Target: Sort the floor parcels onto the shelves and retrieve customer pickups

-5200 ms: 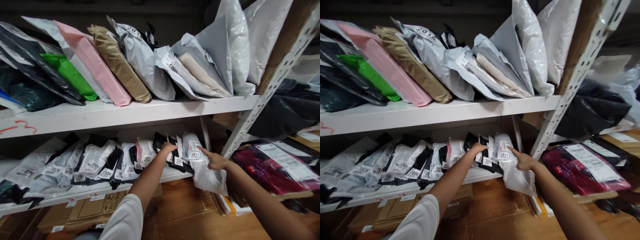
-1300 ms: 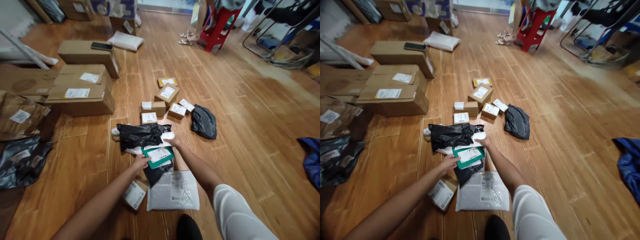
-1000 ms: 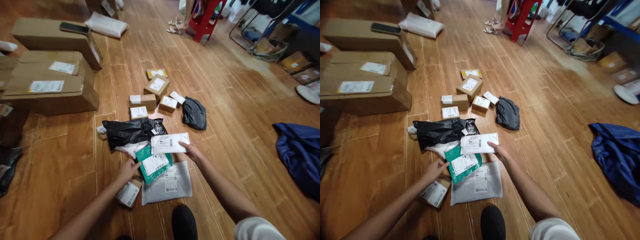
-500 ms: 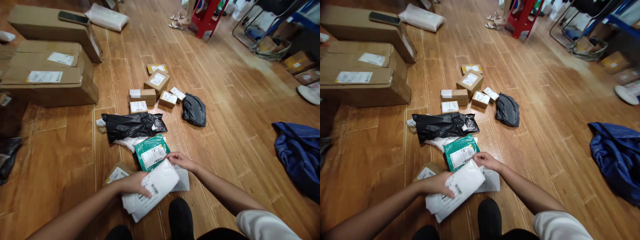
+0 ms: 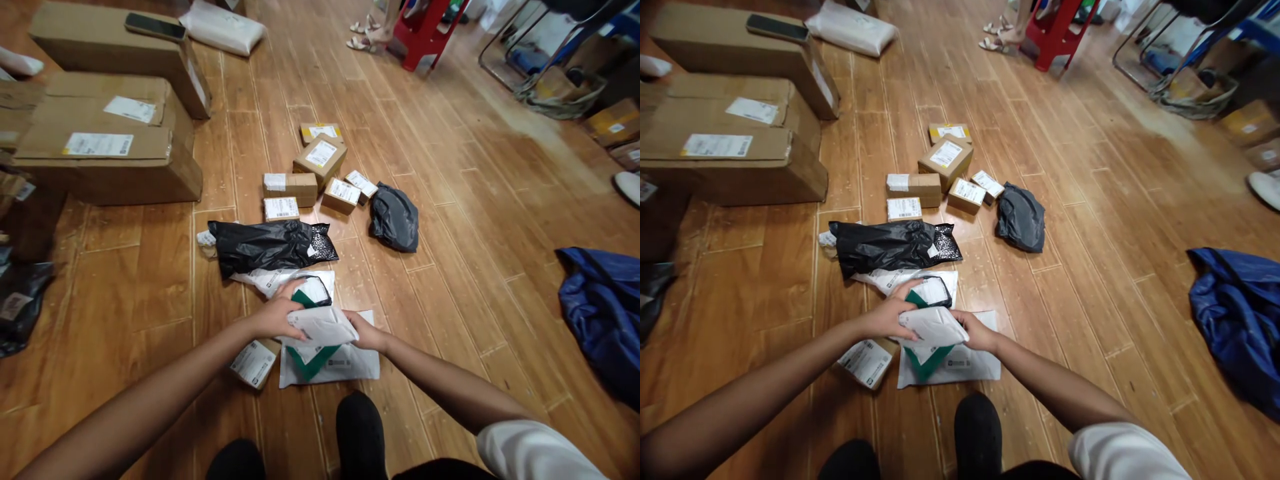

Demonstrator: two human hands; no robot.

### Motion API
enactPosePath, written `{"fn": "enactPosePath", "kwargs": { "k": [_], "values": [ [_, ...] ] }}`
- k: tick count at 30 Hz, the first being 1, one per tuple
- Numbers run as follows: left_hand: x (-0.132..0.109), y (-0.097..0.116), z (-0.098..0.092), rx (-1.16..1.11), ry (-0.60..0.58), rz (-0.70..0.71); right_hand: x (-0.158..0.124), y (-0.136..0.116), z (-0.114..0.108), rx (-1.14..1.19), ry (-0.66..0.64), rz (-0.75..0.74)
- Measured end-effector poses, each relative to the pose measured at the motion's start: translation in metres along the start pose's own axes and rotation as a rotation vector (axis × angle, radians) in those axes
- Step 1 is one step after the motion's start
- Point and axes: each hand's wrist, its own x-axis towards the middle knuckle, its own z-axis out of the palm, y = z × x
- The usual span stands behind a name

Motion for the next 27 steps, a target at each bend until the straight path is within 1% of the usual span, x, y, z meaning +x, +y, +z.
{"fn": "enactPosePath", "kwargs": {
  "k": [2,3,4,6,9,11,13,15,17,18,20,23,25,27],
  "values": [
    [-0.017,0.007,0.012,-0.084,-0.135,-0.007,-0.012,0.001,0.007,0.028,-0.068,0.008],
    [-0.029,0.011,0.018,-0.146,-0.171,-0.029,-0.014,0.004,0.009,0.027,-0.072,0.039],
    [-0.043,0.013,0.022,-0.223,-0.177,-0.066,-0.013,0.007,0.010,0.014,-0.051,0.083],
    [-0.072,0.015,0.025,-0.399,-0.146,-0.169,-0.001,0.014,0.008,-0.040,0.076,0.169],
    [-0.105,0.006,0.025,-0.559,-0.085,-0.328,0.036,0.023,0.003,-0.108,0.330,0.224],
    [-0.116,-0.005,0.026,-0.645,-0.020,-0.441,0.066,0.026,0.002,-0.149,0.432,0.250],
    [-0.119,-0.018,0.032,-0.813,0.090,-0.587,0.093,0.026,0.002,-0.160,0.481,0.313],
    [-0.119,-0.029,0.042,-1.003,0.240,-0.735,0.110,0.023,0.002,-0.128,0.475,0.389],
    [-0.120,-0.036,0.052,-1.165,0.388,-0.824,0.114,0.020,0.002,-0.052,0.418,0.430],
    [-0.121,-0.038,0.055,-1.244,0.451,-0.837,0.110,0.019,0.001,-0.006,0.381,0.425],
    [-0.125,-0.039,0.060,-1.392,0.551,-0.820,0.092,0.019,0.000,0.096,0.321,0.403],
    [-0.131,-0.039,0.062,-1.539,0.672,-0.808,0.048,0.025,0.001,0.254,0.263,0.381],
    [-0.135,-0.040,0.063,-1.611,0.748,-0.831,0.020,0.029,0.004,0.455,0.236,0.414],
    [-0.139,-0.043,0.062,-1.700,0.775,-0.845,-0.001,0.031,0.009,0.684,0.218,0.448]
  ]
}}
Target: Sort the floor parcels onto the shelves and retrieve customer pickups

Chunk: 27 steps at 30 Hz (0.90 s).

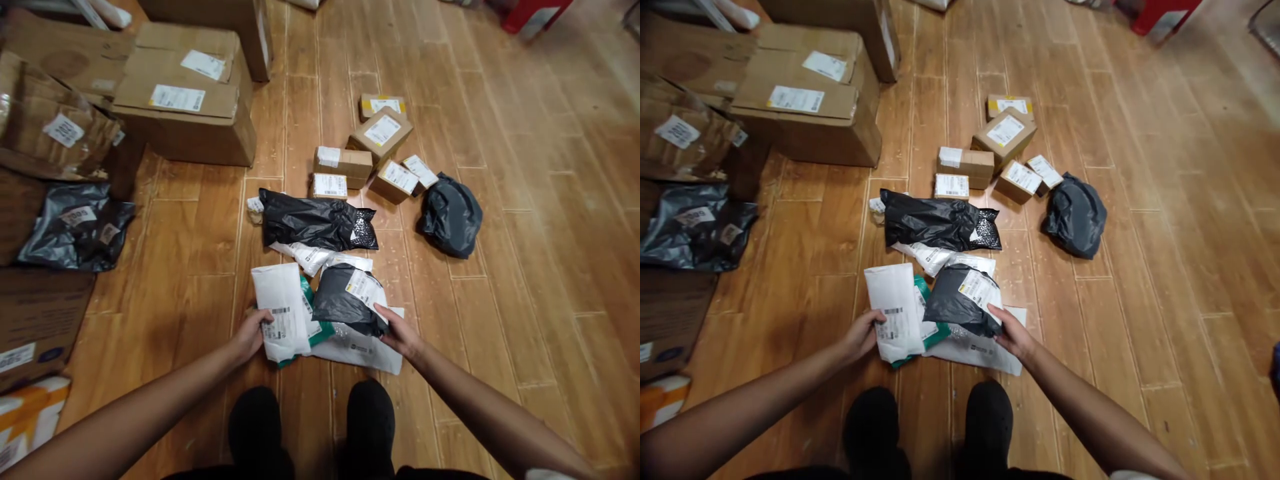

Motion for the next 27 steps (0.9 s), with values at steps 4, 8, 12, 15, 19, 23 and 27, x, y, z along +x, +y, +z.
{"fn": "enactPosePath", "kwargs": {
  "k": [4,8,12,15,19,23,27],
  "values": [
    [0.000,0.007,-0.013,-0.049,-0.031,-0.108,-0.017,0.009,0.019,0.215,-0.072,0.007],
    [-0.003,0.013,-0.024,-0.066,-0.067,-0.154,-0.009,0.031,0.062,0.278,-0.158,0.033],
    [-0.012,0.012,-0.020,-0.068,-0.112,-0.151,0.017,0.075,0.096,0.221,-0.164,0.144],
    [-0.019,0.002,-0.003,-0.014,-0.077,-0.085,0.029,0.101,0.111,0.018,-0.184,0.205],
    [-0.015,-0.022,0.026,0.284,0.091,0.111,0.028,0.107,0.121,-0.264,-0.247,0.196],
    [0.006,-0.033,0.039,0.807,0.316,0.365,0.035,0.075,0.101,-0.561,-0.077,0.195],
    [0.019,-0.019,0.039,1.058,0.320,0.479,0.064,0.016,0.054,-0.753,0.330,-0.035]
  ]
}}
